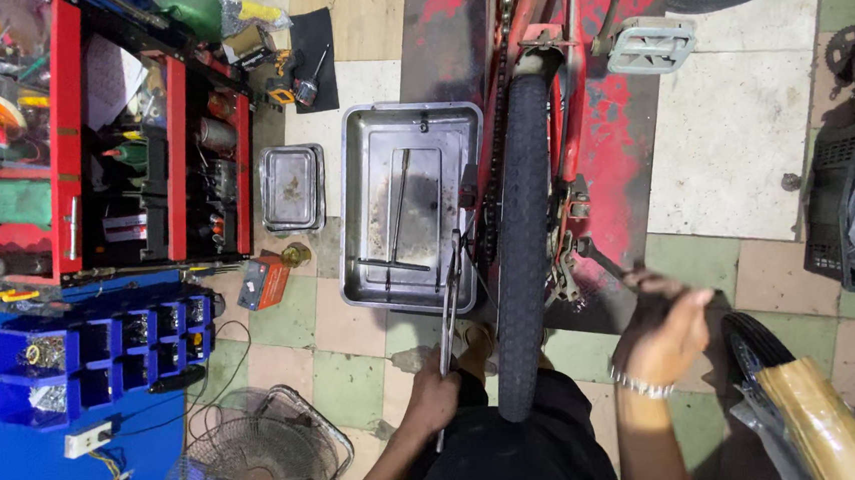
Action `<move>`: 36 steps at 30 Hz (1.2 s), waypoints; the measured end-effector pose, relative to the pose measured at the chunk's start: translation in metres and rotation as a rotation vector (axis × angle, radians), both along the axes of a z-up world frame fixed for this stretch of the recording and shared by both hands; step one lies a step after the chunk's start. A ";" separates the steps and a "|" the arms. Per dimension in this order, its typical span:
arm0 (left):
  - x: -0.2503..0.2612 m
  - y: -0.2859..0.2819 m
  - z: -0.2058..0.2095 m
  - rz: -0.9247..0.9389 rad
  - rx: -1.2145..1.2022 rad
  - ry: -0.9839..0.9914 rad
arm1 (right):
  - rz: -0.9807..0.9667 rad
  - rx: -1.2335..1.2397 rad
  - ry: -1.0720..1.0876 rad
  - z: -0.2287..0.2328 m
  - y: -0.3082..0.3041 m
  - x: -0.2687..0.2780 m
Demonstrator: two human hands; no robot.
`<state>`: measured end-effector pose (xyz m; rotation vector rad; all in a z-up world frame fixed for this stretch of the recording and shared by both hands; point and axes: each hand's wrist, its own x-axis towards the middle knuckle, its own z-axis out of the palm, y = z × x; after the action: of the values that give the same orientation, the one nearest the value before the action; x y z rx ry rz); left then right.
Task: The person works on the rear wheel hub and chain assembly of a bicycle, using a wrench to loosen components and a metal tray to hold parts.
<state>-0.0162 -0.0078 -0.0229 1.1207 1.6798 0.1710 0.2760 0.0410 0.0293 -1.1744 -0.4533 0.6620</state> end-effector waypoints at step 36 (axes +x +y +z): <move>-0.002 0.000 -0.007 -0.003 -0.018 -0.002 | 0.016 -0.109 -0.053 -0.002 -0.003 0.008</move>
<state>-0.0185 -0.0082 -0.0302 1.1090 1.6749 0.1544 0.2838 0.0384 0.0271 -1.2949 -0.4759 0.6775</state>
